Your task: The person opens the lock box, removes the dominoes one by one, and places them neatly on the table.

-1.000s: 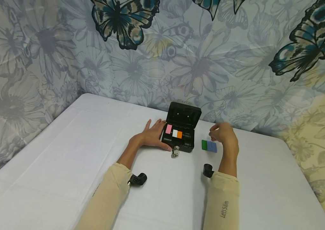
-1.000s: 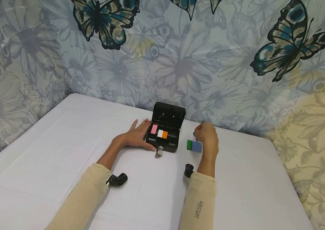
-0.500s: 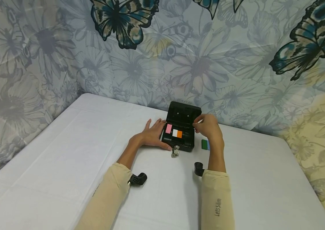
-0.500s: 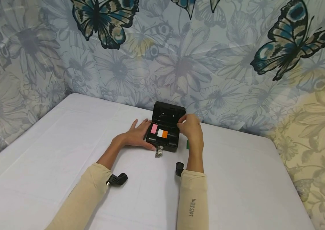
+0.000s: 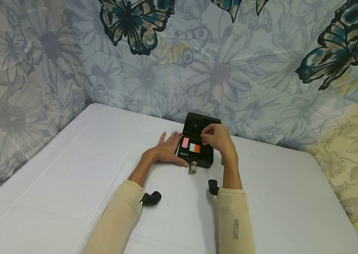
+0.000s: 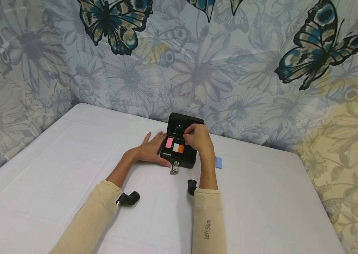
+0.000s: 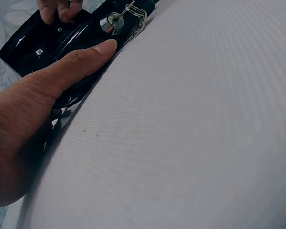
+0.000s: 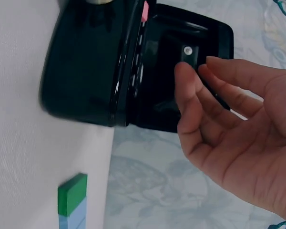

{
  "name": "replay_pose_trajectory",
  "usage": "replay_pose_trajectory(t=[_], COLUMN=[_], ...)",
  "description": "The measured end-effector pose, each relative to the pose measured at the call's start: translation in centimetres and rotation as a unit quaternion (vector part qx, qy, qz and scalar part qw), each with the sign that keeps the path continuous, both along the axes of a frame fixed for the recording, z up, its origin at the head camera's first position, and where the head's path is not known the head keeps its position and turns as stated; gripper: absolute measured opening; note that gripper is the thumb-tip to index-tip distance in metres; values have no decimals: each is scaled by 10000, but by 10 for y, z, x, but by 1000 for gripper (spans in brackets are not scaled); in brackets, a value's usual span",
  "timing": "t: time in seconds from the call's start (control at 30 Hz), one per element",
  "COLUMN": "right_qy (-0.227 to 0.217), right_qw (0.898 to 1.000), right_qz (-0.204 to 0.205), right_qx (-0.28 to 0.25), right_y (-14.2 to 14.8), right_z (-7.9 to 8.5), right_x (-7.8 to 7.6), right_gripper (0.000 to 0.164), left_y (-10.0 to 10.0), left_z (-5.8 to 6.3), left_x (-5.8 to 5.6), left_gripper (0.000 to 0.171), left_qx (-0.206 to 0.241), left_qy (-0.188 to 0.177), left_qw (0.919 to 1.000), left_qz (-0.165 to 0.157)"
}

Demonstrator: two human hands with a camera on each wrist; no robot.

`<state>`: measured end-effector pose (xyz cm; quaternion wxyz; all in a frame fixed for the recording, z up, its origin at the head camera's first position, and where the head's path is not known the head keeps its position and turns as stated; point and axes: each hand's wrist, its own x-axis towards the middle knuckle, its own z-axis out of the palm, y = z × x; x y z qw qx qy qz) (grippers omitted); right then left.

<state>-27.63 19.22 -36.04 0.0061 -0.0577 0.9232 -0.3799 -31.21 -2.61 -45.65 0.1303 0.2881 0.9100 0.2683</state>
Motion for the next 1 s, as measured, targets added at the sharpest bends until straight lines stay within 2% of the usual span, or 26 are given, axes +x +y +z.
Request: replay_pose_trajectory(t=[0.27,0.6,1.0], right_qy=[-16,-435,-680], right_qw=[9997,9983,9967], right_qz=[210,296,392], right_qx=[-123,-262,212], right_y=[-11,-30,-38], right_z=[-3,-11,-11], right_x=[-2,-3,-5], right_gripper=[22,24,29], left_y=[0,-1,-1], left_z=[-2,-1,-2], left_x=[-1,-1,-1], left_gripper=[128,128,127], left_qx=[-32,-61,-114], left_qy=[-34,-26,-11], left_qw=[10000,10000,9999], left_qz=[1,-58,-82])
